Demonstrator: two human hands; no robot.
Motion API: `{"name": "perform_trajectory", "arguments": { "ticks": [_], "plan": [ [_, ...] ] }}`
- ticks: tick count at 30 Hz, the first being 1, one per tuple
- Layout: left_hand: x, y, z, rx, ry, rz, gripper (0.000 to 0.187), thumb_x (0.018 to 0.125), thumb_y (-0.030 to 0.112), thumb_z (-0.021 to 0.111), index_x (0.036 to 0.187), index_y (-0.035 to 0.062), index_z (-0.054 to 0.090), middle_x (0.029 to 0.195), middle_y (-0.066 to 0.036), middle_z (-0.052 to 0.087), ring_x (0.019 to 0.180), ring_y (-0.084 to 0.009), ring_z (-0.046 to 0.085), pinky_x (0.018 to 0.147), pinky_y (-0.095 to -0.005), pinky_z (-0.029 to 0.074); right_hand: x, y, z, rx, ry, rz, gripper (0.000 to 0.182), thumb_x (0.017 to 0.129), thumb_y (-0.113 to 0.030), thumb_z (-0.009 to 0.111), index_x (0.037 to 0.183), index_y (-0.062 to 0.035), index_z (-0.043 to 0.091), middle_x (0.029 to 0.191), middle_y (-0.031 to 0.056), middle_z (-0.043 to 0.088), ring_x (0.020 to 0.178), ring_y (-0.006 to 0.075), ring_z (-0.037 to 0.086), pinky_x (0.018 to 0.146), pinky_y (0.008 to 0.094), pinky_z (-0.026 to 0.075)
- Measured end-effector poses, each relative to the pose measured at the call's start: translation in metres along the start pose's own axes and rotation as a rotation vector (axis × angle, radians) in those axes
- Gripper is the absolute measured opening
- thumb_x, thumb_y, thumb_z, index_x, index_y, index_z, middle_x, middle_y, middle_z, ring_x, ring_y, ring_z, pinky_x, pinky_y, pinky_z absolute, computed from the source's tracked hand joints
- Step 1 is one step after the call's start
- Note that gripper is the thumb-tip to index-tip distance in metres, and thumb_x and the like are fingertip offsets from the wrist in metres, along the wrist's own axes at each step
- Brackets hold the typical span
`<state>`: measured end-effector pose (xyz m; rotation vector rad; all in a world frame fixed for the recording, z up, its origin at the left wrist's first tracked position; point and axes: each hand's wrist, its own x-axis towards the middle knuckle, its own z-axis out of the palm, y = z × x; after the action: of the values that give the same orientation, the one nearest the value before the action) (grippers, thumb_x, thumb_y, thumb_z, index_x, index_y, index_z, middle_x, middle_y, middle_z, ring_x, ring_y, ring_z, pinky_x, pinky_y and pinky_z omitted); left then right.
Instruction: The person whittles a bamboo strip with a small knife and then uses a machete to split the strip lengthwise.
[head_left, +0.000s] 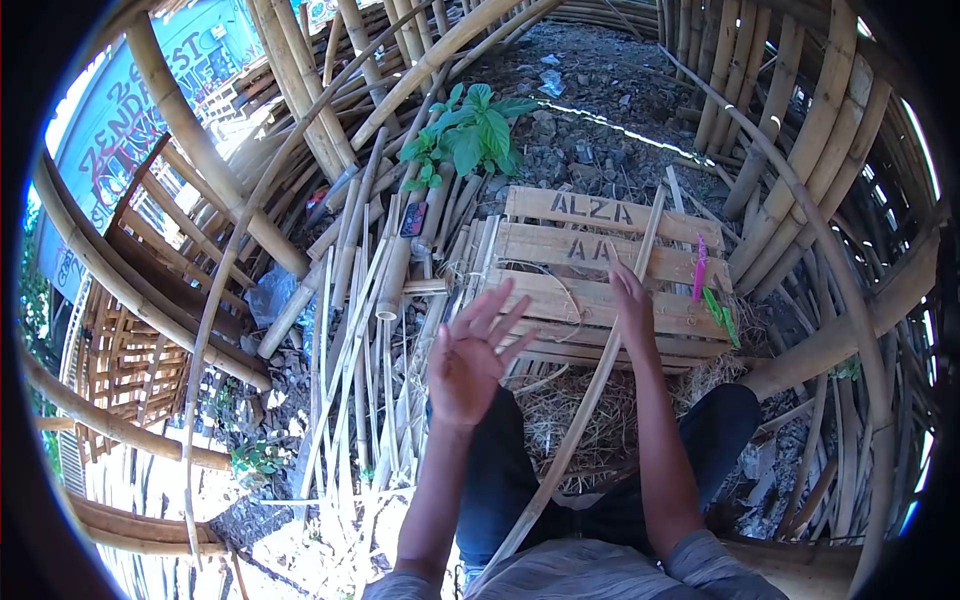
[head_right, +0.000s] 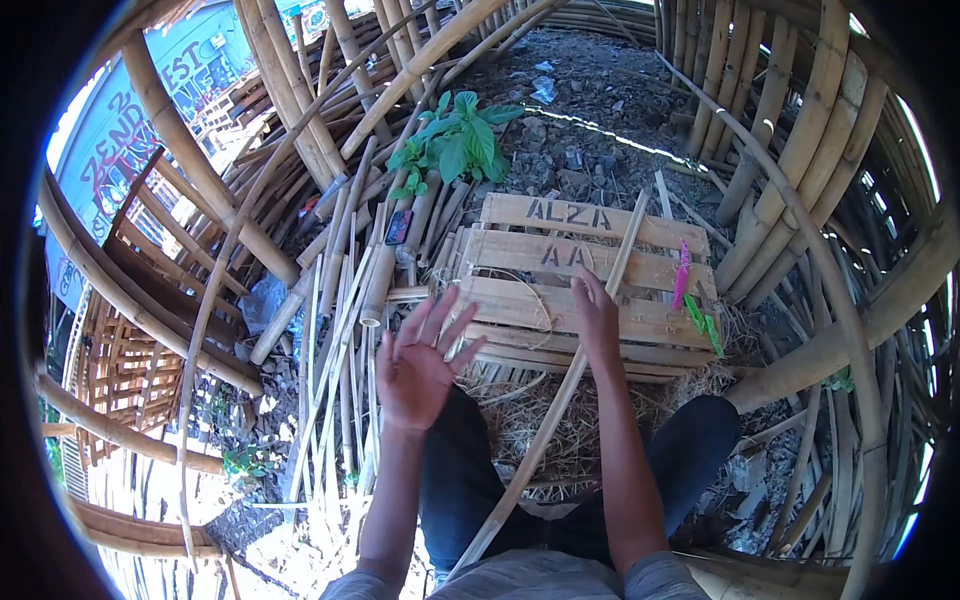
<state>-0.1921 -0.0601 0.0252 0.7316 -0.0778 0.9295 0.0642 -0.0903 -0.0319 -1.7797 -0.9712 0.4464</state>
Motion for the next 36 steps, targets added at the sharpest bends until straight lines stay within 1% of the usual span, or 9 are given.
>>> {"name": "perform_trajectory", "arguments": {
  "ticks": [2,8,14,21,23,28,30,33,36],
  "plan": [
    [-0.022,0.021,-0.033,0.053,0.096,0.135,0.051,0.097,0.046,0.031,0.131,0.0118,0.048,0.143,-0.015,0.038,0.134,-0.0321,0.032,0.11,-0.0548,0.023,-0.017,0.025,-0.008,0.169,0.041,0.011,0.046,0.096,-0.028,0.046,0.132,0.0006,0.044,0.126,0.0207,0.054,0.119,0.0273,0.052,0.1,0.0326,0.038],
    [-0.039,0.01,-0.028,-0.5,0.256,0.141,0.05,0.097,0.046,0.03,0.138,0.0181,0.041,0.148,-0.009,0.031,0.138,-0.0275,0.026,0.112,-0.0562,0.014,-0.085,-0.002,0.025,0.41,0.132,-0.035,0.033,0.097,-0.011,0.038,0.124,0.0,0.053,0.13,0.0173,0.052,0.124,0.0254,0.047,0.103,0.0347,0.036],
    [-0.026,-0.043,0.023,-0.215,0.303,-0.211,0.069,0.095,0.058,0.022,0.147,0.0131,0.017,0.152,-0.012,0.019,0.141,-0.0277,0.015,0.114,-0.0387,0.015,-0.1,-0.084,0.047,-0.246,-0.356,-0.848,0.051,0.095,-0.045,0.036,0.135,-0.0145,0.046,0.147,0.0154,0.031,0.138,0.0338,0.024,0.11,0.0554,0.014],
    [-0.101,0.026,0.002,0.143,0.083,0.027,0.066,0.095,0.056,0.024,0.143,0.011,0.028,0.141,-0.024,0.036,0.129,-0.0406,0.037,0.101,-0.0597,0.032,-0.034,0.003,-0.004,-0.463,0.04,-0.332,0.058,0.09,-0.04,0.055,0.135,-0.0066,0.039,0.134,0.0251,0.04,0.126,0.0378,0.04,0.101,0.0559,0.032],
    [-0.138,0.043,-0.004,0.312,0.229,0.03,0.061,0.095,0.051,0.035,0.134,0.0047,0.04,0.131,-0.027,0.047,0.121,-0.041,0.047,0.103,-0.0528,0.034,-0.05,0.042,-0.02,0.113,-0.047,0.255,0.055,0.086,-0.034,0.065,0.123,-0.0016,0.043,0.117,0.02,0.052,0.111,0.03,0.053,0.087,0.0472,0.047],
    [-0.198,0.04,-0.001,0.449,0.419,-0.128,0.059,0.094,0.046,0.041,0.125,-0.0042,0.046,0.116,-0.028,0.057,0.107,-0.0406,0.058,0.095,-0.0502,0.044,-0.134,0.076,0.001,0.654,-0.291,0.835,0.034,0.086,-0.028,0.065,0.107,-0.0061,0.05,0.095,0.008,0.059,0.084,0.0207,0.062,0.07,0.041,0.056],
    [-0.208,0.037,0.002,0.331,0.363,-0.341,0.056,0.095,0.041,0.042,0.119,-0.0084,0.051,0.11,-0.029,0.059,0.102,-0.0391,0.061,0.092,-0.0476,0.048,-0.138,0.073,0.012,0.877,-0.328,0.763,0.03,0.087,-0.024,0.064,0.106,-0.0044,0.051,0.094,0.0096,0.059,0.082,0.0219,0.063,0.069,0.042,0.058],
    [-0.218,0.033,-0.001,0.403,0.155,-1.135,0.054,0.096,0.035,0.042,0.132,-0.006,0.041,0.127,-0.024,0.052,0.114,-0.0366,0.055,0.096,-0.0446,0.045,-0.121,0.043,0.008,1.095,-0.393,0.632,0.021,0.088,-0.016,0.06,0.103,-0.0026,0.053,0.091,0.0119,0.061,0.08,0.0241,0.065,0.068,0.0442,0.059],
    [-0.204,0.043,0.001,0.454,0.027,-0.964,0.057,0.098,0.033,0.038,0.143,0.001,0.024,0.145,-0.021,0.031,0.125,-0.035,0.044,0.103,-0.046,0.04,-0.095,-0.004,-0.009,1.082,-0.446,0.516,0.017,0.088,-0.013,0.059,0.1,-0.0025,0.054,0.091,0.0134,0.062,0.08,0.0259,0.067,0.068,0.0451,0.06]
  ]
}}
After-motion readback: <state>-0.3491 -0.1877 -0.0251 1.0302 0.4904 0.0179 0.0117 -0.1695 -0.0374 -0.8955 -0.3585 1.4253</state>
